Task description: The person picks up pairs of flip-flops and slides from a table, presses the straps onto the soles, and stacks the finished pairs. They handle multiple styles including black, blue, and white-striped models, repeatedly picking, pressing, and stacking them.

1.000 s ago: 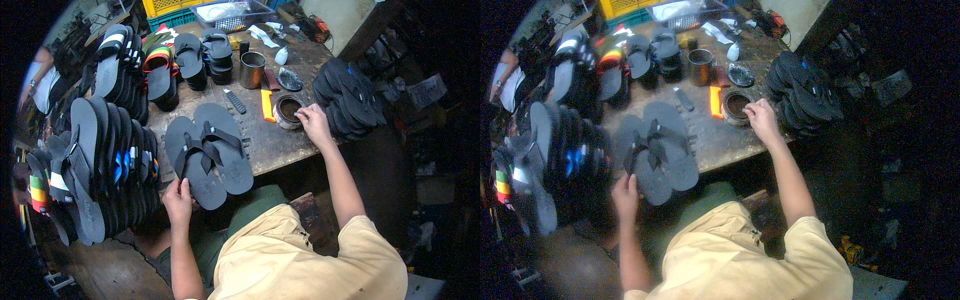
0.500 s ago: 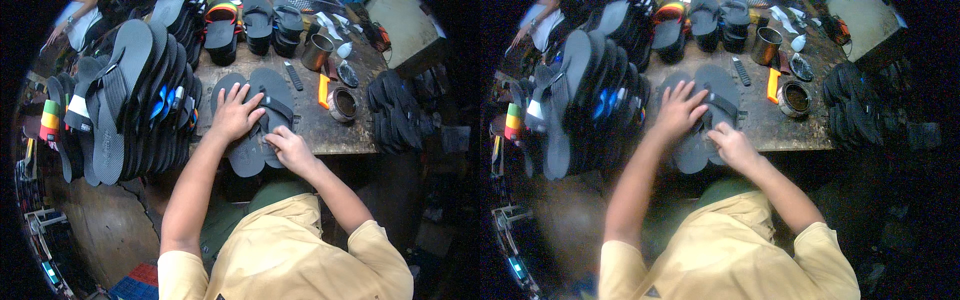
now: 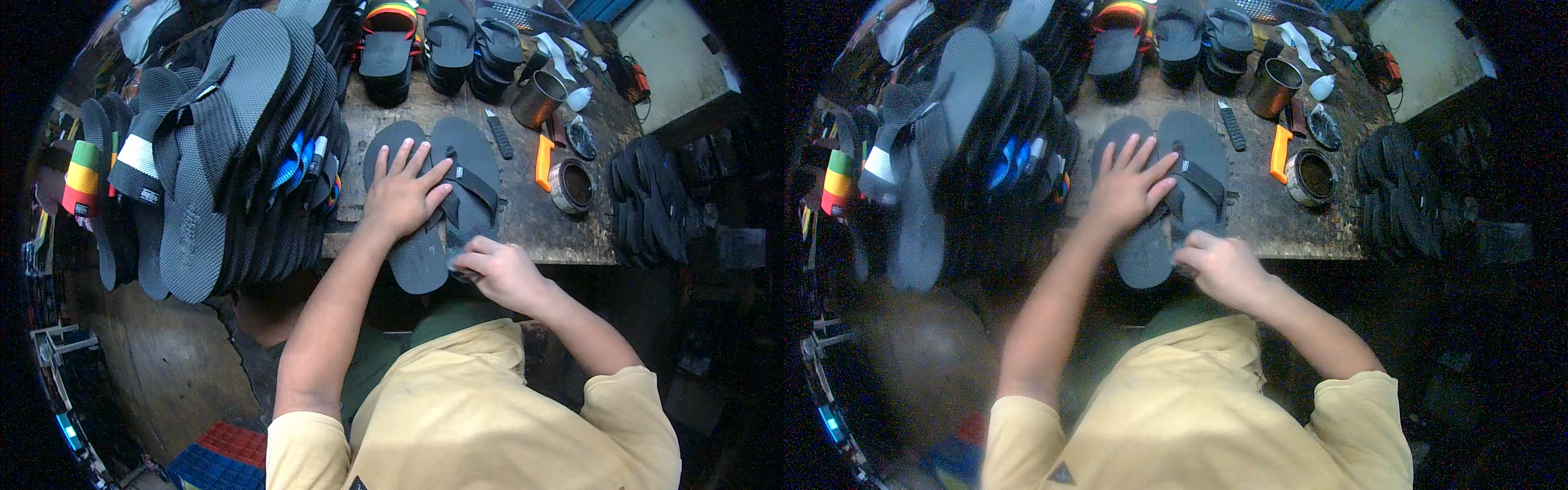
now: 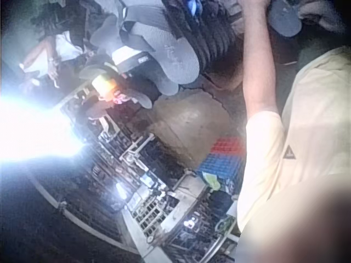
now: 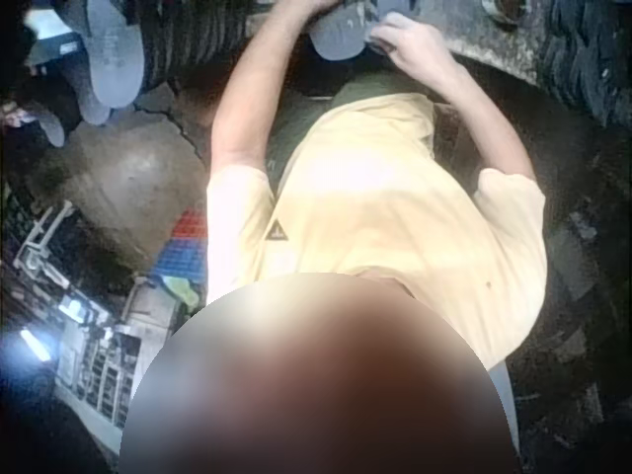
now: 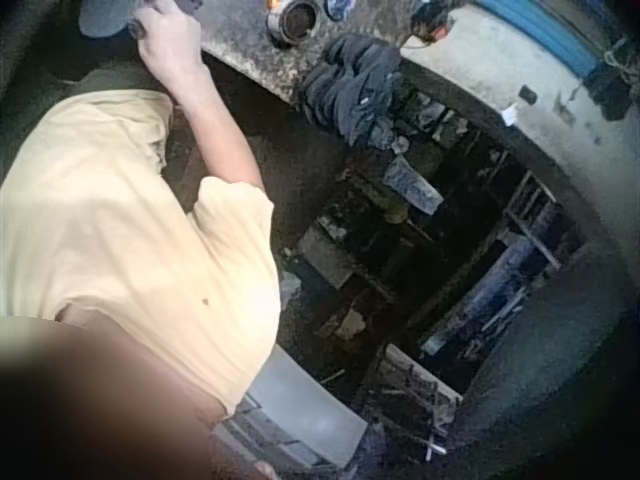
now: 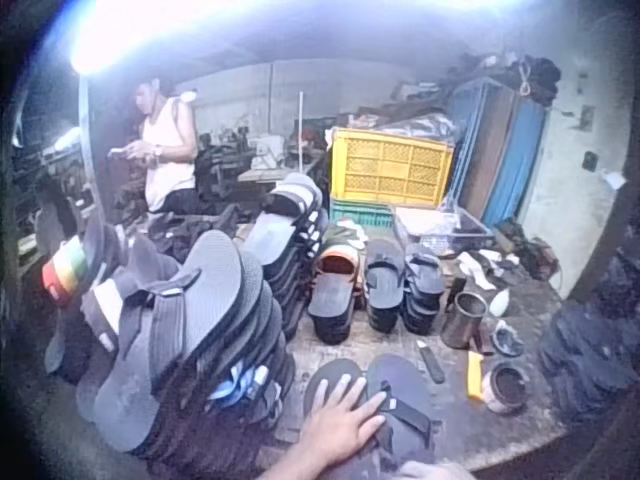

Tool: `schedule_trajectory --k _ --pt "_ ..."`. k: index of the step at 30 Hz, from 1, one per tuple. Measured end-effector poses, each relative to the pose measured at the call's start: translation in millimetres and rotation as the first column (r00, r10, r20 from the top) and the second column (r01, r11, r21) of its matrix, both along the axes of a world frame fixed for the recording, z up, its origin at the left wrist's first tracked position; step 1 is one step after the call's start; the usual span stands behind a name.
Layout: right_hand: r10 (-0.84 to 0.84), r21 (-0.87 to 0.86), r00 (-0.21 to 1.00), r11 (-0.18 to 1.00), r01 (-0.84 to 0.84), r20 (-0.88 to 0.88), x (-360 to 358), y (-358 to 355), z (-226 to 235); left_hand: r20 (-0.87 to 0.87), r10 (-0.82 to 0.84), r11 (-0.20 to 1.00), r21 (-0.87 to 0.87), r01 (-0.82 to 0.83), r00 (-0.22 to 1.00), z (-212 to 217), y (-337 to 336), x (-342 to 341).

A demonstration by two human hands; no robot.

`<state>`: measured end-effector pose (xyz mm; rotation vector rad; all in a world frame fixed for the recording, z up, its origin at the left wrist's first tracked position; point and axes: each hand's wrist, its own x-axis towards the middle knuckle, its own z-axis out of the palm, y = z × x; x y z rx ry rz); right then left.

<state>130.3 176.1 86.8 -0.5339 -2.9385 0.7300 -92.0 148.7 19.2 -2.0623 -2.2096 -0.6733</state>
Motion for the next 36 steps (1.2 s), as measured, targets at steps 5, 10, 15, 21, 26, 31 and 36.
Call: schedule_trajectory --k 5,10,15,21,26,31,36 --pt "0.013 0.181 0.987 0.983 0.017 -0.163 -20 -10 -23 0.0 0.0 1.0 0.007 0.0 1.0 -4 2 -2" --pt "0.026 0.225 0.995 0.974 -0.003 -0.098 -29 -16 -24 0.014 -0.003 0.997 0.083 0.001 1.0 -9 3 -2" --pt "-0.01 0.132 1.0 0.991 0.008 0.009 -31 -9 -10 0.119 -0.042 0.996 -0.072 0.05 0.992 8 1 -11" --pt "-0.289 0.198 0.957 0.936 0.29 -0.033 30 35 22 0.066 0.035 0.981 -0.191 -0.022 0.997 17 -31 -2" --pt "-0.423 0.055 0.845 0.884 0.464 -0.327 29 26 18 0.103 0.121 0.991 0.039 -0.126 0.987 -6 -54 12" --pt "-0.433 -0.91 0.883 0.268 0.315 0.178 44 -53 -5 0.145 0.2 0.958 0.177 -0.225 0.969 -26 -70 21" --pt "-0.546 -0.902 0.785 0.115 0.415 0.292 41 -40 -40 0.148 0.223 0.953 0.176 -0.247 0.964 -29 -78 27"
